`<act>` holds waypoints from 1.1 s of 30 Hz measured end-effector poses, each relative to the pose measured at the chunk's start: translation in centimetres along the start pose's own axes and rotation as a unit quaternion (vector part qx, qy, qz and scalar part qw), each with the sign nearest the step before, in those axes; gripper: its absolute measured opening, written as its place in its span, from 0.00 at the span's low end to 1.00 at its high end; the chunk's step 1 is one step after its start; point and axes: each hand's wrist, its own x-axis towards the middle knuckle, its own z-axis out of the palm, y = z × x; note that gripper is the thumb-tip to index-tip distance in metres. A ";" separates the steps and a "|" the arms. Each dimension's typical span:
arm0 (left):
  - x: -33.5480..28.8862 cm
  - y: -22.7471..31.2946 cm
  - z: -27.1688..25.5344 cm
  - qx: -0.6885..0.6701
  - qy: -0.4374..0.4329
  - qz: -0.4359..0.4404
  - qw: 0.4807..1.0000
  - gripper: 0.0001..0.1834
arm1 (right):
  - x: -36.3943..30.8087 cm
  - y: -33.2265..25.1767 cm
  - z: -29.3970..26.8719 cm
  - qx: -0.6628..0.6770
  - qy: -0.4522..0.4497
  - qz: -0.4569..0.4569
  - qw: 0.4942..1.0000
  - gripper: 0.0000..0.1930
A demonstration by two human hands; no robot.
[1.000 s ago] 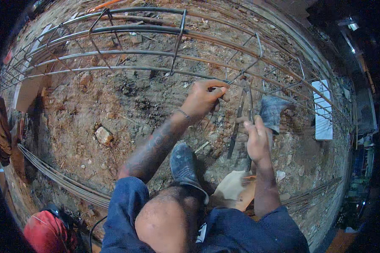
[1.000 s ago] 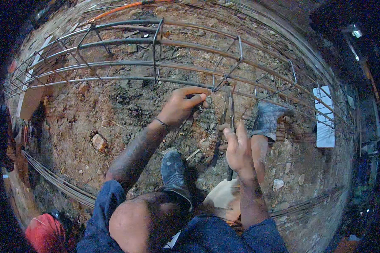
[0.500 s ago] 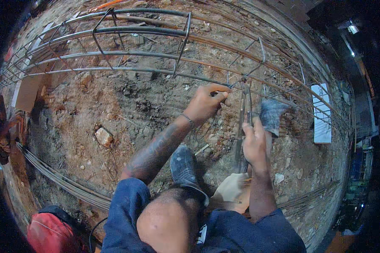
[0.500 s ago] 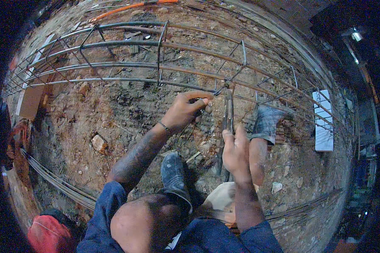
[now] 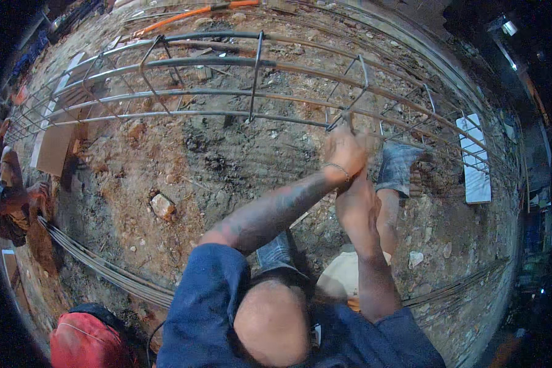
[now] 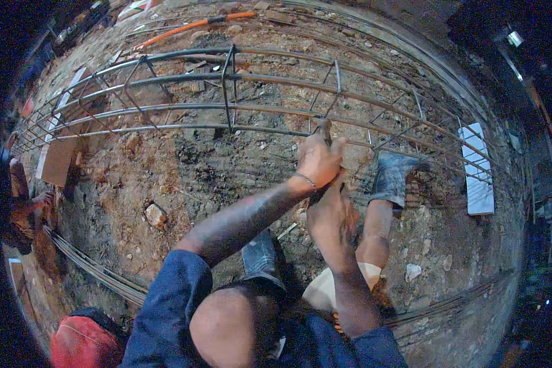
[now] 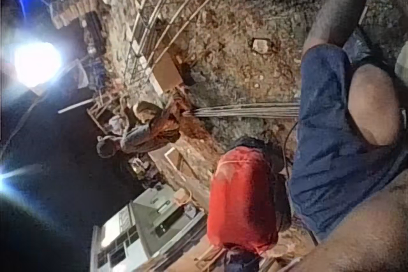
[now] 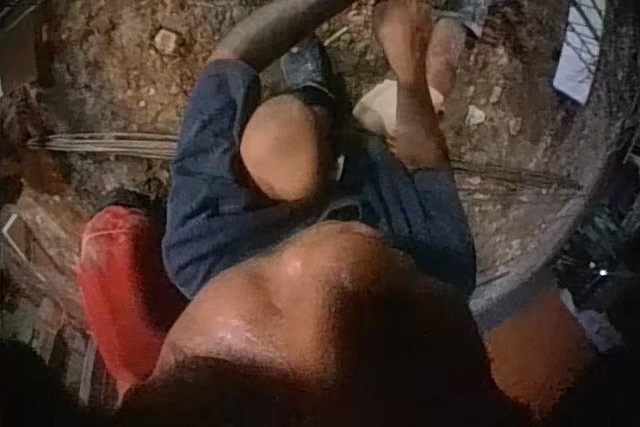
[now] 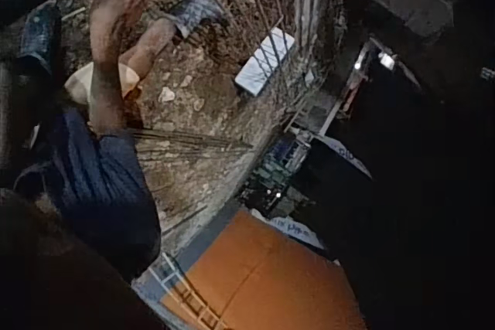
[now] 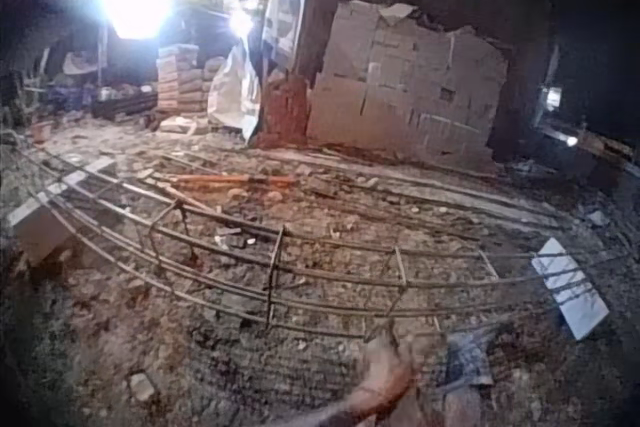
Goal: The person ties and secures a rebar frame with tie wire using pliers.
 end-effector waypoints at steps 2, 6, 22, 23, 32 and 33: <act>0.6 -1.4 0.4 -0.036 -0.007 -0.028 0.999 0.29 | -0.5 0.2 0.1 0.085 0.023 -0.029 0.996 0.25; 1.0 -1.1 0.0 -0.209 -0.059 -0.114 0.969 0.26 | -1.3 3.6 -0.1 0.542 -0.098 0.022 0.835 0.20; -1.5 0.9 4.8 -0.263 -0.065 -0.117 0.956 0.20 | 0.7 8.8 -4.3 -0.104 0.035 -0.220 0.969 0.03; -1.0 1.8 5.1 -0.304 -0.076 -0.183 0.932 0.20 | 0.5 7.8 -4.9 -0.108 0.039 -0.217 0.969 0.03; -0.9 -0.5 3.0 -0.594 -0.162 -0.299 0.729 0.24 | -0.5 5.4 -4.3 0.422 -0.286 0.073 0.857 0.12; -0.8 -0.7 3.3 -0.595 -0.161 -0.295 0.730 0.24 | -0.4 5.6 -4.0 0.500 -0.329 0.166 0.783 0.14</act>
